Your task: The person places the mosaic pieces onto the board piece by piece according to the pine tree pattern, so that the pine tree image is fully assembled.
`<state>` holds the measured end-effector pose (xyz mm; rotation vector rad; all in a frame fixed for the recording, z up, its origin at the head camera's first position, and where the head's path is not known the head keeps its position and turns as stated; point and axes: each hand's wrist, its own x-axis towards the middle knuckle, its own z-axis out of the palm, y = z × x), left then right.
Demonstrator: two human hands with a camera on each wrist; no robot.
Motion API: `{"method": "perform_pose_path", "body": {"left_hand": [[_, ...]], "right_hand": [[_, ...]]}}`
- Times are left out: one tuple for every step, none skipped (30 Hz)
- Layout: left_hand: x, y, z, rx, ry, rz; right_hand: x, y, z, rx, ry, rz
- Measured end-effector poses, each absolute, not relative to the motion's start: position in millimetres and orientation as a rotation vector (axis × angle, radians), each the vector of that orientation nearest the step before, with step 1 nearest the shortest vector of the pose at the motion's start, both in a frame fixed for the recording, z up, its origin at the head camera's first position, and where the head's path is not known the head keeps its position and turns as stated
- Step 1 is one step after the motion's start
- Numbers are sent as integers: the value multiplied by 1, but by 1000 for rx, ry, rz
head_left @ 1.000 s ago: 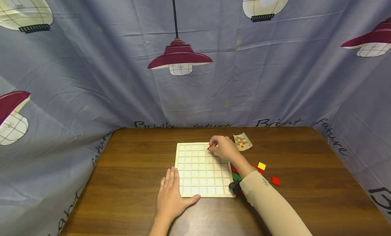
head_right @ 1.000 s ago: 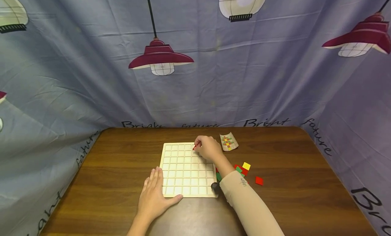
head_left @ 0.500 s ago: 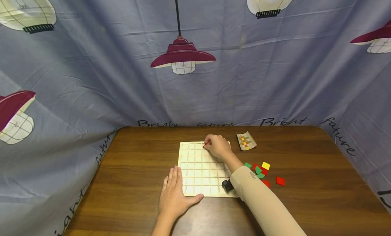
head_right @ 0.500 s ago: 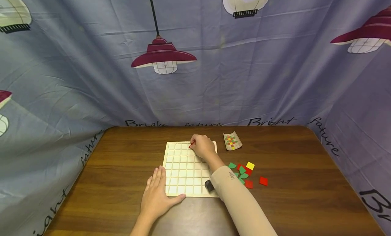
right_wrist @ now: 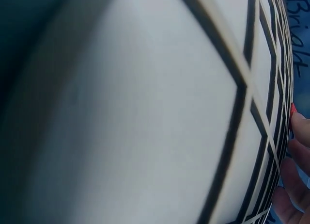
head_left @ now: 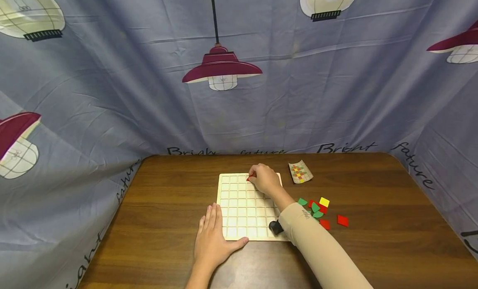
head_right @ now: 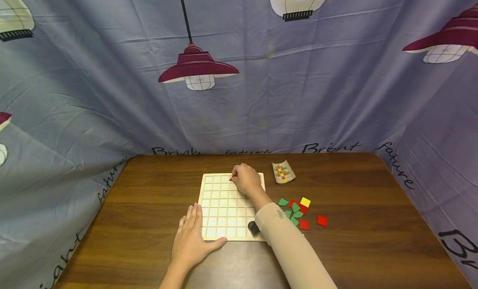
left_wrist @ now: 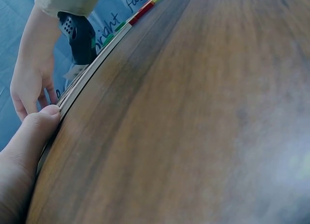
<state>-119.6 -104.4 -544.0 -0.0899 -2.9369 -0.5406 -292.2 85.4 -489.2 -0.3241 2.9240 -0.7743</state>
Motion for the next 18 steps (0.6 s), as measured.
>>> {"method": "perform_pose_path", "body": {"left_hand": [[-120, -104, -544, -90, -2937, -543], [-120, -104, -544, -89, -2941, -541], [-120, -104, -543, -89, -2943, -541], [-119, -105, -543, -89, -2944, -540], [-119, -105, -543, -89, -2946, -541], [-119, -105, -543, -90, -2947, -539], [-119, -105, -543, -92, -2947, -538], [-119, -105, -543, -95, -2948, -538], [-119, -105, -543, -96, -2950, -539], [-119, -105, -543, -98, -2949, -540], [-119, -105, -543, -98, -2950, -542], [-119, -105, -543, -99, -2950, -541], [-119, -105, -543, -99, -2951, -541], [-119, -105, -542, -96, -2952, -541], [-119, -105, -542, -95, -2953, -540], [-119, -105, -542, -95, -2952, -537], [-119, -105, -542, -93, -2952, -536], [-119, -105, -542, -93, -2951, -534]], "right_hand": [[-292, 86, -490, -324, 2926, -773], [-292, 86, -490, -329, 2927, -772], [-292, 86, -490, -333, 2929, -773], [-292, 85, -491, -334, 2931, -771], [-292, 85, -491, -338, 2933, -771], [-292, 85, -491, -338, 2934, -773], [-292, 85, -491, -336, 2934, -772], [-292, 85, -491, -333, 2934, -773], [-292, 85, -491, -332, 2933, -774], [-291, 85, -491, -330, 2930, -778], [-291, 85, -491, -331, 2929, -782], [-291, 86, -491, -333, 2927, -786], [-291, 86, -491, -337, 2925, -788], [-291, 86, -491, -341, 2925, -792], [-291, 86, -491, -346, 2922, -797], [-291, 87, -490, -349, 2922, -803], [-290, 87, -490, -349, 2920, -804], [-290, 87, -490, -347, 2918, -808]]}}
